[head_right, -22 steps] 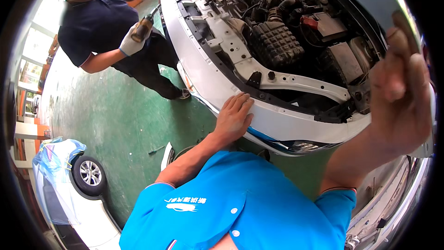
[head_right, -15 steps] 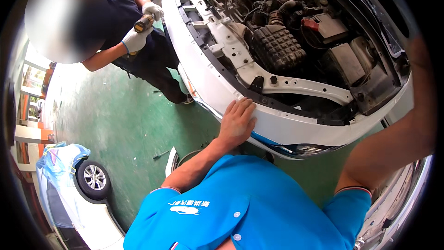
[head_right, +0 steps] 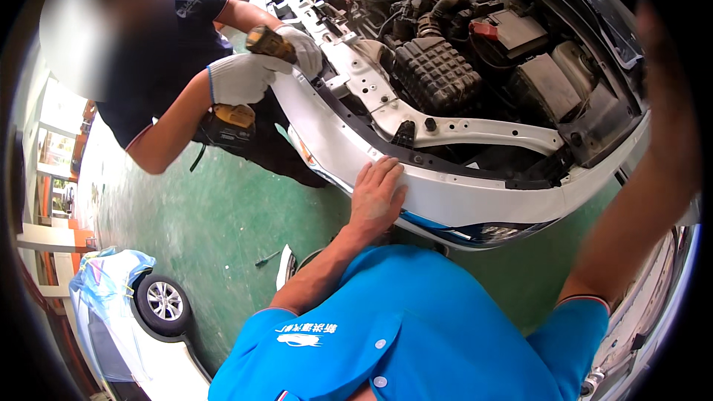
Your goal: The person aligns and secures a white front bumper onto a white car with the hood open. They use their hands to position the bumper and a power drill to fasten it, while a coworker assists by holding the hood and using a drill on the opposite side. The person also handles the car's grille, positioning it into place before finalizing the bumper installation.
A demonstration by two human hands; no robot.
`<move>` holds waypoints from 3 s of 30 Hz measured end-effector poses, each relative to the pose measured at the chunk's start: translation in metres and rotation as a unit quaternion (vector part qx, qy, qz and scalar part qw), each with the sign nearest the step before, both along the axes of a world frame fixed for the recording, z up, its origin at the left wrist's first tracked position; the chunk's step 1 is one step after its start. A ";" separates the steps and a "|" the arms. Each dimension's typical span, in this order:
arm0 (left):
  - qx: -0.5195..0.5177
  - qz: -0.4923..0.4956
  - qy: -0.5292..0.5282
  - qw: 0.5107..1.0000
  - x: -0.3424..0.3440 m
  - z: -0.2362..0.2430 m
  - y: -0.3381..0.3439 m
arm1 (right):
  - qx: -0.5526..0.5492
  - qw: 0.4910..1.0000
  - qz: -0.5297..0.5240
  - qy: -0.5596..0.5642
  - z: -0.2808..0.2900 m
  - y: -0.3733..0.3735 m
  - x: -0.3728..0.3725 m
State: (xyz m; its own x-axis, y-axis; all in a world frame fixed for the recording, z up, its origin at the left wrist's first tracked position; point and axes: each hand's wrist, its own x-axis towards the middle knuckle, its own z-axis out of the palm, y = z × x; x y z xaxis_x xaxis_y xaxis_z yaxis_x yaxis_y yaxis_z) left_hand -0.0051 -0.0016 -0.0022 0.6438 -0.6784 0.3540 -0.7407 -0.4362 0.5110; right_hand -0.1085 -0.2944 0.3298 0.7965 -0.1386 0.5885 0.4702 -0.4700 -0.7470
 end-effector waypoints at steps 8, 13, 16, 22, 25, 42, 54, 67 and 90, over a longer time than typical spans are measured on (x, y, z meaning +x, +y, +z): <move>0.006 -0.004 0.004 1.000 -0.006 0.005 -0.007 | 0.086 0.962 -0.177 0.191 -0.169 0.014 -0.024; 0.014 -0.002 0.006 1.000 -0.005 0.008 -0.010 | 0.020 0.941 -0.213 0.262 -0.226 0.027 -0.046; 0.014 0.006 0.005 1.000 -0.006 0.005 -0.010 | -0.007 0.942 -0.221 0.254 -0.244 0.043 -0.050; -0.027 0.008 -0.013 1.000 -0.018 0.009 -0.006 | -0.082 0.946 -0.248 0.192 -0.277 0.059 -0.059; -0.063 -0.024 -0.017 0.998 -0.035 0.014 0.006 | -0.083 0.941 -0.278 0.175 -0.283 0.056 -0.063; 0.222 0.112 0.361 0.899 -0.052 -0.132 0.133 | -0.015 0.937 -0.321 0.141 -0.292 0.051 -0.071; 0.364 -0.039 0.226 0.903 -0.068 -0.287 0.348 | 0.101 0.920 -0.368 0.092 -0.266 0.038 -0.117; 0.162 0.173 0.551 0.800 -0.083 -0.191 0.213 | 0.185 0.910 -0.362 0.082 -0.282 0.046 -0.139; 0.166 0.217 0.562 0.781 -0.091 -0.191 0.215 | 0.199 0.907 -0.363 0.079 -0.292 0.043 -0.145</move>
